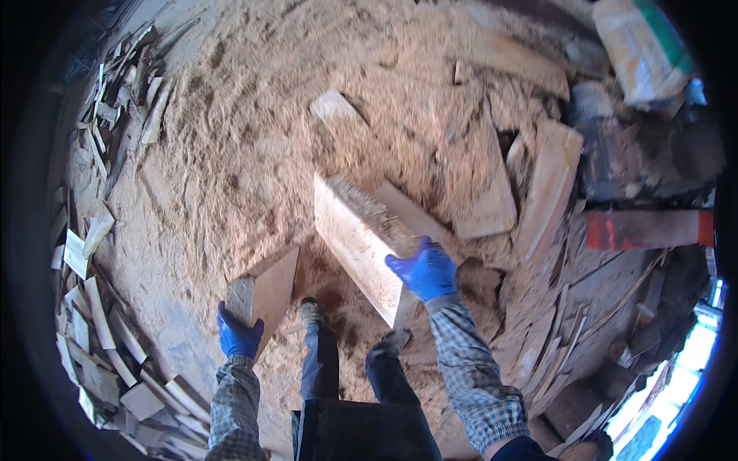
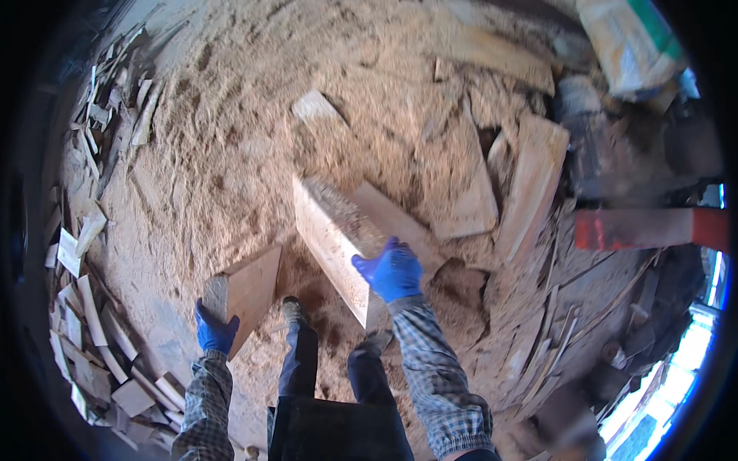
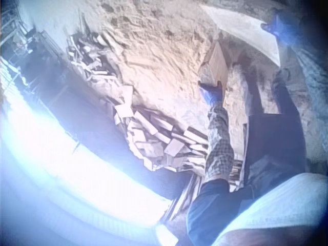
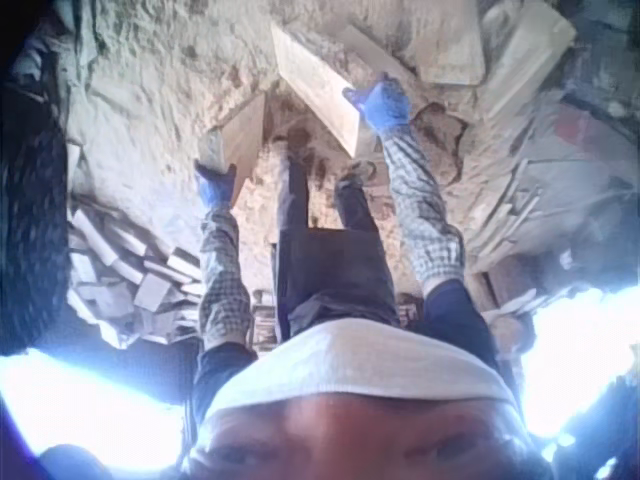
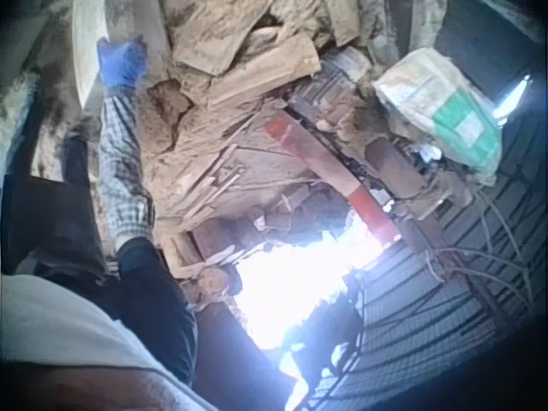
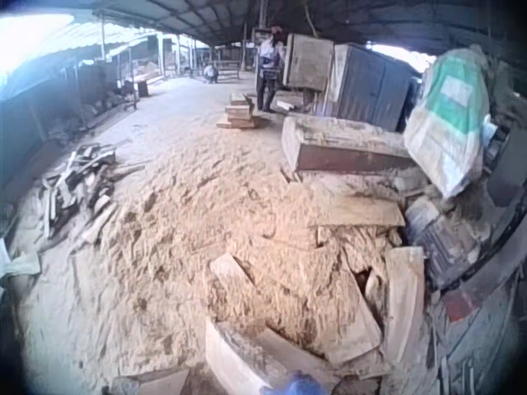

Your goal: The person repeatedly picks up wooden planks from a sawdust-covered floor and places them into a growing stack. The person handles planks one at a time, turning them over and aligning them before stacking.

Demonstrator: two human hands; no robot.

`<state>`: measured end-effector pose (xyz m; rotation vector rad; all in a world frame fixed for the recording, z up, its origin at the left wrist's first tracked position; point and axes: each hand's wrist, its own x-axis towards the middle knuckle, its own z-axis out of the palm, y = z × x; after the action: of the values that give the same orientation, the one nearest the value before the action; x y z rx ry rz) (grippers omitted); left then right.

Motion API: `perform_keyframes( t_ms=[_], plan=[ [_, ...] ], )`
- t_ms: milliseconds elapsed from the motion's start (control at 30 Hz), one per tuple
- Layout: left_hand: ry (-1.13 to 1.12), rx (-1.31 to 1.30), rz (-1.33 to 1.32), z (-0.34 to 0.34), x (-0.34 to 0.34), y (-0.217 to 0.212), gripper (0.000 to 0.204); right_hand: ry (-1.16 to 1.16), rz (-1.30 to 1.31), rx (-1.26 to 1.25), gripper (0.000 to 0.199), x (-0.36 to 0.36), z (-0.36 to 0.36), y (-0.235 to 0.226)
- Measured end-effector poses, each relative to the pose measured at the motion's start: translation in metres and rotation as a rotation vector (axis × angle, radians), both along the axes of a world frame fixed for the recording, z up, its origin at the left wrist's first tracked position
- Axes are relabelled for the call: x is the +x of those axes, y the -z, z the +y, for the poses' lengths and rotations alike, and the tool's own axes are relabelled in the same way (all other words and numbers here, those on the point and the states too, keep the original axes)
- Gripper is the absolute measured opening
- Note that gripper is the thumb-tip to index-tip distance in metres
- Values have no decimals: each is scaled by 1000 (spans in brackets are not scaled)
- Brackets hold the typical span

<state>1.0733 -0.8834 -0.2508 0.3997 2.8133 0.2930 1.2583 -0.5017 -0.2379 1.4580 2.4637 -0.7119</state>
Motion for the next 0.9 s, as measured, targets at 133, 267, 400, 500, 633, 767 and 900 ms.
perform_keyframes(
  t_ms=[133, 267, 400, 500, 633, 767, 900],
  plan=[
    [-53, -103, -16, -33, -26, 12, 97, -271, -85, 251, 82, -96, -18, -18],
    [-119, -102, -265, -16, -43, -11, 101, -478, -466, 121, 73, -167, -27, -63],
    [-148, -62, -326, -29, -75, -29, 86, -618, -566, -31, 79, -209, -44, -59],
    [-166, -17, -392, -47, -118, -32, 81, -663, -636, -111, 86, -229, -55, -62],
    [-153, -43, -452, -47, -167, -65, 92, -555, -700, -234, 85, -221, -71, -39],
    [-251, -133, -573, -50, -195, -152, 98, -414, -570, -269, 86, -195, -100, 14],
    [-323, -226, -601, -77, -218, -193, 111, -192, -516, -450, 88, -156, -127, 36]
  ],
)
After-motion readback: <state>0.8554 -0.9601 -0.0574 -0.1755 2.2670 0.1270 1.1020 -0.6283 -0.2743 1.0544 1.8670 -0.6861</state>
